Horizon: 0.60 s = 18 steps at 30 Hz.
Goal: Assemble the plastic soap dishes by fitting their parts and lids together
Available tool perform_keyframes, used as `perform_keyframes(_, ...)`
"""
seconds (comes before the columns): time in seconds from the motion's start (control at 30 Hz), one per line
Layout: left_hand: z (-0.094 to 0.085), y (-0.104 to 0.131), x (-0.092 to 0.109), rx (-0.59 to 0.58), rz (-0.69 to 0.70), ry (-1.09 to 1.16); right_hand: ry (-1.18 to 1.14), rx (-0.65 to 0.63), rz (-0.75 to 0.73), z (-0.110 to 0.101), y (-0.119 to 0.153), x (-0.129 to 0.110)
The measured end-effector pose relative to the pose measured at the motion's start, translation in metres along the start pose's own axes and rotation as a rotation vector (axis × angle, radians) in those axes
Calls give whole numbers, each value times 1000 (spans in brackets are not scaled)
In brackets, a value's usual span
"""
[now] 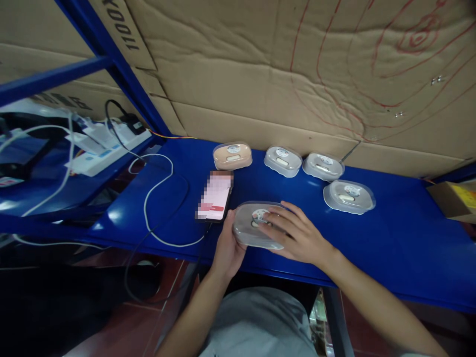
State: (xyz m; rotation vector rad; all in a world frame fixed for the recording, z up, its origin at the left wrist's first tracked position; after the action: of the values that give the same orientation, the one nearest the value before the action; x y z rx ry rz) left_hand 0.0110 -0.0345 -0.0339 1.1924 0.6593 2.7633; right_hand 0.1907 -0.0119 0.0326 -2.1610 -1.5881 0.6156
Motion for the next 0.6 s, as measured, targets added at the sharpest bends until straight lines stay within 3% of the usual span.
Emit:
perform_keyframes(0.37,6,5,0,-141,-52,-49,-73,47,119,-14,5,16)
perform_keyframes(0.6,5,3,-2,-168,-37,-67,-111,125,154,-14,1,19)
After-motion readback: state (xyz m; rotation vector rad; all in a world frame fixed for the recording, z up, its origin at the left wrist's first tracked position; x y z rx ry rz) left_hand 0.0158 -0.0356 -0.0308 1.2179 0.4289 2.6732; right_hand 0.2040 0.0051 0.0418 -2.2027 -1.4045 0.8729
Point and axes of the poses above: each hand's wrist, its own y-axis away from the middle knuckle, its own z-axis out of the palm, x = y × z, the point moved 4 cm from there along -y, towards the middle knuckle, and after that the axes turned 8 degrees about -y, right-handed, at the moved point
